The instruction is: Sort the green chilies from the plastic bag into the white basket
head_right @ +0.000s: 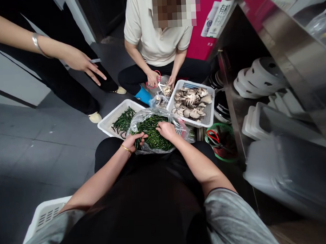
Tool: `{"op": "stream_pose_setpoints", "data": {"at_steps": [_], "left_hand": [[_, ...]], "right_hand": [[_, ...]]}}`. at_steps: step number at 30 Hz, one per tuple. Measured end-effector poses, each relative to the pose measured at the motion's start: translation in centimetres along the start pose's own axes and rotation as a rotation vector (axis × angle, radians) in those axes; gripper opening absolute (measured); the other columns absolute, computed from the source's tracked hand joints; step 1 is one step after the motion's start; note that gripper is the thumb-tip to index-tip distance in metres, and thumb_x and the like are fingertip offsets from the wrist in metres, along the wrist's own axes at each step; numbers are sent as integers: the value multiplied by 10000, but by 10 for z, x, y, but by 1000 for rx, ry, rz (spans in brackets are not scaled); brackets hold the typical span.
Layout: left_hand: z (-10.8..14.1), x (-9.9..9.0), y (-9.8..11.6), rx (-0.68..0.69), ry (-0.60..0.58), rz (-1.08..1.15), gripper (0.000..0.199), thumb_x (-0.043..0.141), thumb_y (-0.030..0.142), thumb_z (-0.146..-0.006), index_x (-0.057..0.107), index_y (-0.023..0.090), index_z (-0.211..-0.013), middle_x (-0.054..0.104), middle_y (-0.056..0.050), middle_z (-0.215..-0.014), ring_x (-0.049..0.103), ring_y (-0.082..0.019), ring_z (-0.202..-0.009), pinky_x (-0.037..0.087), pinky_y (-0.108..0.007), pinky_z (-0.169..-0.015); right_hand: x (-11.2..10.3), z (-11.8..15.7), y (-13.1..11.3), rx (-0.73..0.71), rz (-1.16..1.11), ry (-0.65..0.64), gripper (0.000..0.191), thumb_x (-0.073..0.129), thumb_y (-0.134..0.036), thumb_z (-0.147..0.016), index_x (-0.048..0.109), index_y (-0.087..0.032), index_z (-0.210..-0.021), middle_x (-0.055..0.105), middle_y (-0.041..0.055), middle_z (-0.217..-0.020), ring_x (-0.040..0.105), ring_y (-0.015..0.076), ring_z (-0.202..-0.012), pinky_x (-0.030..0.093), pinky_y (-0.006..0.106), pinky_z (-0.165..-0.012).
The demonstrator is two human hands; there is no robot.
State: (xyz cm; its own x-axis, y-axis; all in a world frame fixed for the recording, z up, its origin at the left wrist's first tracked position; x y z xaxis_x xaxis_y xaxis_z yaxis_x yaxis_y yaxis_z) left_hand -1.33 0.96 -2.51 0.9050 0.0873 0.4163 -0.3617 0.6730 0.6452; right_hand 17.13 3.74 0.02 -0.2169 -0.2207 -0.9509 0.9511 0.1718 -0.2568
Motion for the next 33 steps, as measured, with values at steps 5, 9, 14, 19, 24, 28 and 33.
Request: {"op": "stream_pose_setpoints", "data": {"at_steps": [5, 9, 14, 19, 24, 28, 33], "left_hand": [[-8, 8, -13, 5, -24, 14, 237, 785, 147, -551, 609, 108, -705, 657, -36, -627, 571, -111, -507, 420, -210, -419], [-2, 10, -6, 76, -127, 29, 307, 798, 178, -513, 581, 125, -724, 669, -26, -631, 577, -116, -510, 451, -226, -476], [21, 16, 8, 106, -440, -108, 308, 777, 201, -557, 556, 136, -761, 673, -41, -645, 574, -118, -497, 432, -222, -480], [25, 13, 5, 45, -409, -142, 298, 767, 210, -565, 539, 141, -744, 652, -32, -606, 552, -109, -457, 413, -216, -450], [15, 3, 1, 9, -199, -127, 408, 772, 176, -554, 577, 130, -909, 663, -38, -620, 611, -155, -503, 400, -212, -417], [11, 0, 2, 7, -183, -97, 495, 784, 139, -532, 616, 94, -996, 678, -68, -666, 657, -192, -593, 422, -217, -434], [8, -3, 2, 18, -144, -74, 378, 773, 118, -526, 663, 87, -887, 663, -49, -614, 627, -152, -547, 430, -211, -451]], "right_hand": [[15, 52, -38, -109, -312, 130, 271, 482, -348, -909, 597, -174, -1080, 608, 104, -1052, 595, 185, -939, 465, 289, -817], [21, 56, -43, -116, -857, 27, 333, 546, -497, -827, 582, -181, -926, 573, 15, -752, 569, 123, -615, 477, 247, -584], [23, 39, -34, 118, -1324, -291, 531, 360, -684, -837, 402, -212, -597, 276, -95, -426, 236, 61, -316, 216, 202, -323], [18, 36, -43, -32, -795, -123, 545, 373, -596, -888, 526, -174, -579, 571, 28, -599, 498, 110, -494, 381, 229, -486], [8, 10, -17, -14, -38, -25, 427, 409, -505, -924, 602, -230, -1188, 611, 105, -1121, 628, 219, -922, 457, 296, -751], [2, -27, 17, 186, 195, -38, 422, 454, -420, -922, 557, -141, -1221, 541, 178, -1210, 627, 258, -953, 472, 329, -756], [10, -29, 16, 128, 160, -51, 276, 478, -376, -919, 633, -166, -1009, 592, 134, -1104, 638, 222, -876, 455, 294, -711]]}}
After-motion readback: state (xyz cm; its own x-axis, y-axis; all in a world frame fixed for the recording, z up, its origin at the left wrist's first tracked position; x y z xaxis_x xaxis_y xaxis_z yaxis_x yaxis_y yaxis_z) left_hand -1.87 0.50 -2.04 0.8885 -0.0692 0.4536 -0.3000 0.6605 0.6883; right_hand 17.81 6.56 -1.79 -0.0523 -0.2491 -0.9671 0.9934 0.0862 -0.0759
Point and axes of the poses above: each hand's wrist, its own z-axis away from the middle knuckle, its own x-axis out of the palm, y = z × x, the point moved 3 cm from there along -z, towards the middle knuckle
